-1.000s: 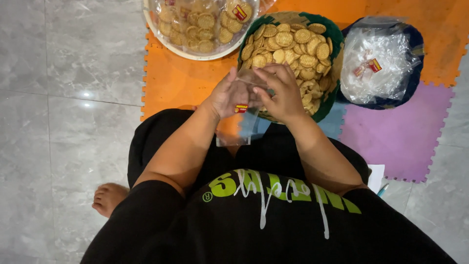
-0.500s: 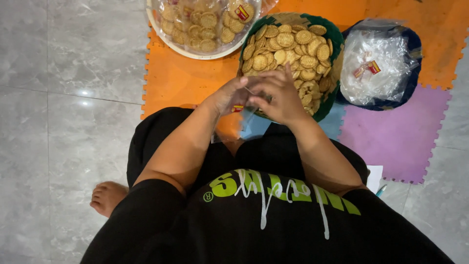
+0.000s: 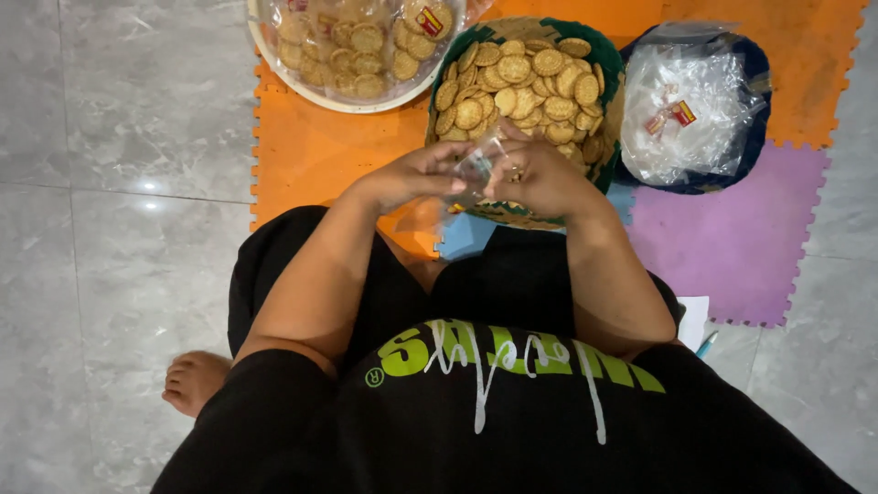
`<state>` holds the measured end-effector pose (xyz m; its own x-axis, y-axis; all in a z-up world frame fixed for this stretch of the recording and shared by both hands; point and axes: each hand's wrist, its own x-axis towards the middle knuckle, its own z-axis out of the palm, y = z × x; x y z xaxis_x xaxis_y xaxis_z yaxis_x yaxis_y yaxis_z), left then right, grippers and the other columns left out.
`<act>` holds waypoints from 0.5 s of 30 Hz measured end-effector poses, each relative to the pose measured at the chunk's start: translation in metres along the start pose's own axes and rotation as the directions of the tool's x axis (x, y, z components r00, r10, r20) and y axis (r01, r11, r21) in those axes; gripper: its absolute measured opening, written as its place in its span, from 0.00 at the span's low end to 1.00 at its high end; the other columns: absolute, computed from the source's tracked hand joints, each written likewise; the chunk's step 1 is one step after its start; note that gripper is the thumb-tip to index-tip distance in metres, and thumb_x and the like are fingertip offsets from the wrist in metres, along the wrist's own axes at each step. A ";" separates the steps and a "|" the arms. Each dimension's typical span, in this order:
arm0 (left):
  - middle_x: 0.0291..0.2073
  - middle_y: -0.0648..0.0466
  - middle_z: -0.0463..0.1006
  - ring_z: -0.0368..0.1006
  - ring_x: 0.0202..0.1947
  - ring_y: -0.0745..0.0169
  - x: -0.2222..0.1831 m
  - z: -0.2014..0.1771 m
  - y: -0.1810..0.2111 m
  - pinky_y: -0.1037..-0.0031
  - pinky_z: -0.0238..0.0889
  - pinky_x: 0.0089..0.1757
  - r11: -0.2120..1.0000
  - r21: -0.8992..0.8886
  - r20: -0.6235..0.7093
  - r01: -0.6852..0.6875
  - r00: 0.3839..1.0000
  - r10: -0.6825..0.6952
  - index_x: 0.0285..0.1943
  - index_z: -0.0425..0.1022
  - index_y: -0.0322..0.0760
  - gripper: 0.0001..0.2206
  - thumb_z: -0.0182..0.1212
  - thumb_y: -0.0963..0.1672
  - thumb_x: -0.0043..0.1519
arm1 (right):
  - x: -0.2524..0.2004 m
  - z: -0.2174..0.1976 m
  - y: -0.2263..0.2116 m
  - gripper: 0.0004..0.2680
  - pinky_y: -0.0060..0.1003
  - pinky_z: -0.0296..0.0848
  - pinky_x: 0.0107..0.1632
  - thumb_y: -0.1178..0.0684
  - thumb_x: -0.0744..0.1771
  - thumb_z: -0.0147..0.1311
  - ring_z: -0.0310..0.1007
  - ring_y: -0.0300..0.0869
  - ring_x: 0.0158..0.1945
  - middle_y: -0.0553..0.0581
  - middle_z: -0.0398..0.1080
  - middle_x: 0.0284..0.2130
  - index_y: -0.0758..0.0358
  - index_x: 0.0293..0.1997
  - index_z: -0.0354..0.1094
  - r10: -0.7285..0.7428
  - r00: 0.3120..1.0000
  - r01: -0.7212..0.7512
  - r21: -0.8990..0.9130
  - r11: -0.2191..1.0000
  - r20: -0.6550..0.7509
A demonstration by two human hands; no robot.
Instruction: A person sitting on the floor is manually packing round cookies into small individual plastic bags from a large green basket.
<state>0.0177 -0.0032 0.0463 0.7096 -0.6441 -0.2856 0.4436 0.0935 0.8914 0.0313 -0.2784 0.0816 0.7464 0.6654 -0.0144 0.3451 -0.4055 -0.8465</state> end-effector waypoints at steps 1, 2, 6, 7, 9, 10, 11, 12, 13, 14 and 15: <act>0.58 0.41 0.74 0.71 0.56 0.52 0.004 0.003 -0.007 0.62 0.70 0.55 1.000 0.000 0.001 0.001 1.000 -0.001 0.77 0.58 0.36 0.37 0.72 0.46 0.59 | 0.003 0.005 -0.004 0.06 0.80 0.34 0.68 0.49 0.63 0.70 0.54 0.64 0.73 0.57 0.77 0.49 0.54 0.33 0.78 0.001 1.000 -0.001 0.001 1.000 -0.001; 0.53 0.43 0.76 0.75 0.51 0.55 0.008 0.005 -0.015 0.62 0.74 0.51 0.994 -0.097 -0.007 -0.043 0.999 0.042 0.71 0.63 0.34 0.30 0.71 0.45 0.60 | 0.006 0.010 -0.007 0.05 0.78 0.33 0.69 0.50 0.63 0.69 0.52 0.64 0.74 0.58 0.77 0.50 0.55 0.33 0.77 -0.016 1.000 0.017 0.038 0.999 -0.012; 0.46 0.45 0.80 0.81 0.43 0.52 0.007 0.015 0.001 0.60 0.80 0.44 0.919 -0.380 -0.035 -0.103 0.995 0.098 0.63 0.69 0.34 0.22 0.69 0.45 0.61 | 0.008 0.009 -0.032 0.04 0.73 0.55 0.67 0.54 0.68 0.63 0.67 0.67 0.63 0.68 0.73 0.55 0.60 0.40 0.76 0.018 0.985 0.018 0.204 0.979 -0.173; 0.46 0.45 0.80 0.81 0.43 0.52 0.003 0.011 0.007 0.60 0.80 0.44 0.918 -0.383 -0.035 -0.103 0.995 0.097 0.63 0.69 0.34 0.22 0.69 0.45 0.61 | 0.009 0.004 -0.026 0.04 0.73 0.55 0.67 0.54 0.68 0.63 0.67 0.67 0.63 0.68 0.73 0.55 0.60 0.40 0.76 0.020 0.985 0.015 0.204 0.979 -0.171; 0.48 0.42 0.79 0.79 0.44 0.49 -0.004 0.001 0.021 0.56 0.74 0.53 0.943 -0.321 -0.018 -0.082 0.997 0.081 0.70 0.59 0.28 0.40 0.65 0.57 0.54 | 0.012 -0.005 -0.015 0.05 0.31 0.74 0.47 0.64 0.69 0.57 0.70 0.36 0.42 0.52 0.73 0.43 0.58 0.43 0.71 0.174 0.820 -0.054 0.229 0.972 -0.546; 0.48 0.42 0.79 0.79 0.44 0.49 -0.005 -0.005 0.015 0.56 0.74 0.53 0.943 -0.321 -0.018 -0.083 0.996 0.082 0.70 0.59 0.28 0.40 0.65 0.57 0.54 | 0.007 -0.011 -0.001 0.05 0.31 0.74 0.47 0.64 0.69 0.57 0.70 0.36 0.42 0.52 0.73 0.43 0.58 0.43 0.71 0.173 0.820 -0.053 0.228 0.972 -0.546; 0.51 0.38 0.78 0.78 0.49 0.42 -0.006 -0.011 0.009 0.53 0.71 0.54 0.913 -0.401 -0.013 -0.072 0.997 0.073 0.67 0.62 0.32 0.35 0.64 0.56 0.56 | 0.002 -0.018 0.012 0.03 0.35 0.73 0.45 0.61 0.68 0.59 0.71 0.42 0.40 0.55 0.72 0.41 0.61 0.44 0.73 0.113 0.783 -0.211 -0.091 0.973 -0.612; 0.54 0.35 0.76 0.77 0.53 0.35 -0.007 -0.017 0.003 0.50 0.69 0.55 0.877 -0.477 -0.008 -0.060 0.998 0.064 0.64 0.65 0.37 0.31 0.63 0.56 0.58 | -0.003 -0.024 0.025 0.04 0.40 0.72 0.42 0.58 0.67 0.61 0.72 0.48 0.38 0.58 0.72 0.40 0.64 0.44 0.76 0.029 0.758 -0.365 -0.387 0.846 -0.652; 0.54 0.35 0.76 0.77 0.53 0.35 -0.005 -0.020 0.001 0.50 0.69 0.55 0.877 -0.476 -0.008 -0.061 0.998 0.065 0.64 0.65 0.37 0.31 0.63 0.56 0.58 | -0.004 -0.025 0.026 0.04 0.40 0.72 0.42 0.58 0.67 0.61 0.72 0.48 0.38 0.58 0.72 0.40 0.64 0.44 0.76 0.027 0.758 -0.364 -0.388 0.847 -0.652; 0.54 0.34 0.77 0.77 0.52 0.35 -0.004 -0.023 -0.002 0.50 0.70 0.51 0.860 -0.507 0.006 -0.060 0.997 0.073 0.66 0.66 0.34 0.31 0.60 0.56 0.59 | -0.005 -0.025 0.027 0.03 0.41 0.72 0.44 0.58 0.66 0.62 0.72 0.50 0.41 0.58 0.70 0.40 0.62 0.41 0.76 0.086 0.754 -0.423 -0.381 0.822 -0.651; 0.53 0.33 0.77 0.78 0.51 0.35 -0.002 -0.025 -0.006 0.50 0.71 0.48 0.840 -0.539 0.021 -0.056 0.997 0.079 0.67 0.67 0.30 0.32 0.58 0.56 0.61 | -0.008 -0.026 0.029 0.02 0.43 0.72 0.46 0.59 0.65 0.63 0.72 0.52 0.44 0.57 0.68 0.41 0.61 0.38 0.76 0.148 0.746 -0.483 -0.374 0.792 -0.649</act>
<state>0.0278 0.0167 0.0329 0.7310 -0.6503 -0.2066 0.6285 0.5238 0.5751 0.0500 -0.3114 0.0712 0.9774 0.0291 0.2095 0.1257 -0.8765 -0.4646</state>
